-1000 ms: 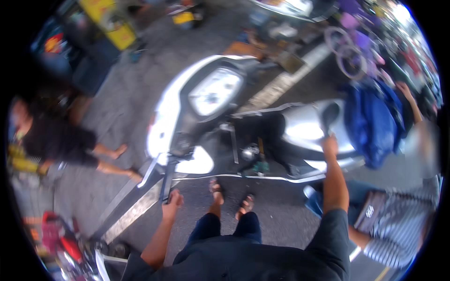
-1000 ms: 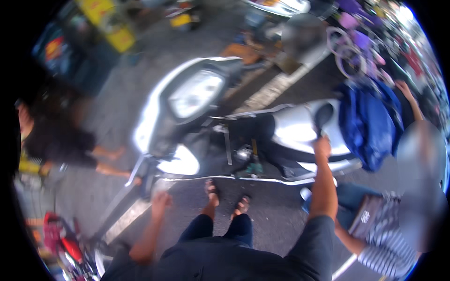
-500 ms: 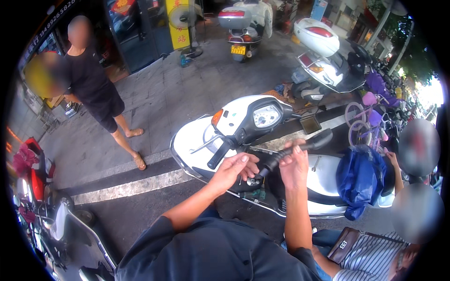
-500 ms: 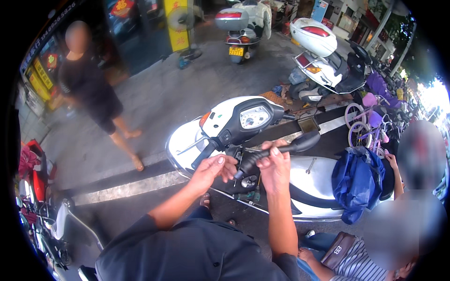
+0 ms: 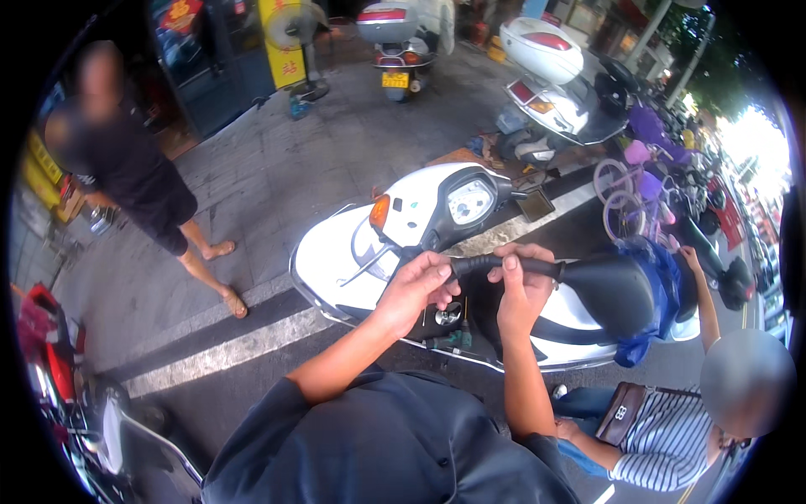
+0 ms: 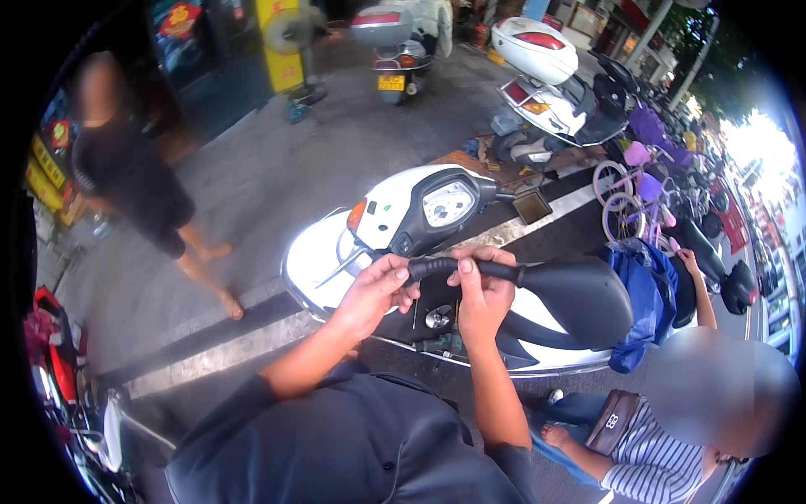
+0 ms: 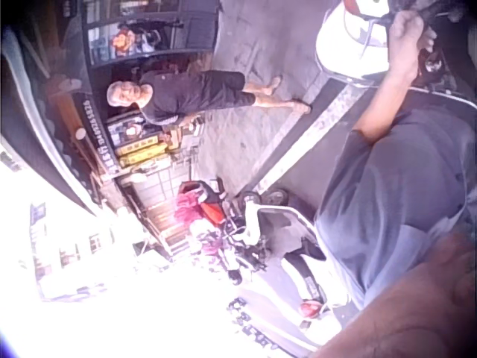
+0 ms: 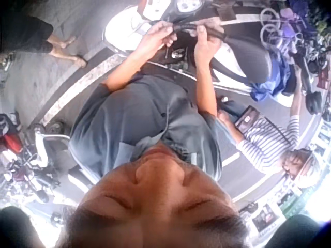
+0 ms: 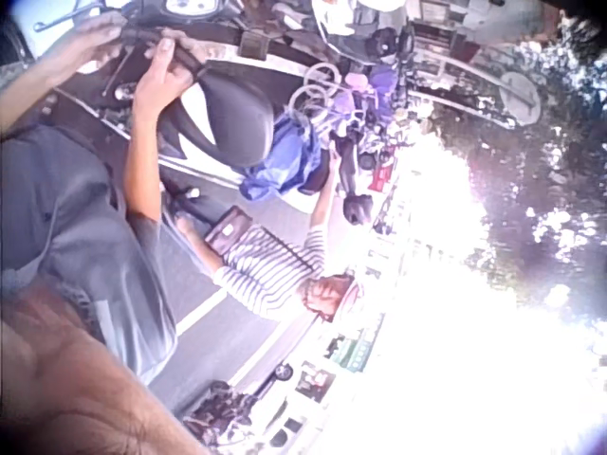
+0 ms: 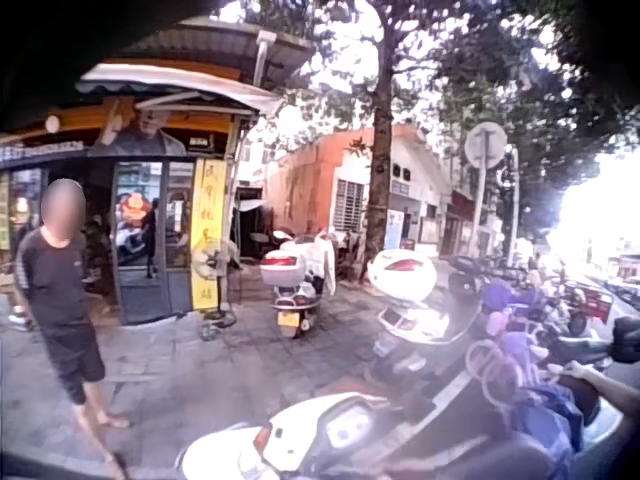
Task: The person repairs a white scooter parked on a city sidewalk. They remove the front fairing, adjust the handlebars and dashboard, and use a power drill to secure screws on the front panel and handlebar area. A second person stands nearby observing the process.
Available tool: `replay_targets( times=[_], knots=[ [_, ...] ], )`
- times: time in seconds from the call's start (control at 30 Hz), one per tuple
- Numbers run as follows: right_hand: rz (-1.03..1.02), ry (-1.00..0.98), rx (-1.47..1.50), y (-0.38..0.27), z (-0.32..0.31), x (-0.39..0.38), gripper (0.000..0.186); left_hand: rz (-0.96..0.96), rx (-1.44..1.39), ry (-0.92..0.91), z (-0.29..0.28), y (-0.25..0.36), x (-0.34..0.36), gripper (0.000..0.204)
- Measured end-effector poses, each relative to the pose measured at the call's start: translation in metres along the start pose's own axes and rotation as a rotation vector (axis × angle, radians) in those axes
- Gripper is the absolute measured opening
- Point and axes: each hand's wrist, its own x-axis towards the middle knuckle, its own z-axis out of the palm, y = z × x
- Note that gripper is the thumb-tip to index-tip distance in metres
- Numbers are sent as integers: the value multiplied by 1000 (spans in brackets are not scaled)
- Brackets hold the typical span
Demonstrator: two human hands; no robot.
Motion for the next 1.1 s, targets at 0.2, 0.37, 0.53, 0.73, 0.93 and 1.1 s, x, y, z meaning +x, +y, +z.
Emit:
replay_targets(
  times=[0.2, 0.37, 0.53, 0.73, 0.93, 1.1],
  knots=[
    [-30, -33, -331, 12, 2, -16, 28, 435, 786, -54, -23, 41, 17, 16],
    [188, 170, -229, 5, 27, -38, 31, 360, 586, -252, -53, 34, 35, 16],
    [311, 257, 97, -7, 41, -62, 36, -248, 252, -384, -60, 45, 60, 19],
    [207, 241, 387, -20, 19, -84, 34, -172, -78, -723, -39, 31, 67, 13],
    [118, 441, 195, -17, -9, -91, 39, -295, 86, -447, 1, 23, 52, 13],
    [-94, 367, -183, -16, -35, -91, 37, -109, 219, -483, 17, -4, 57, 17]
  ],
)
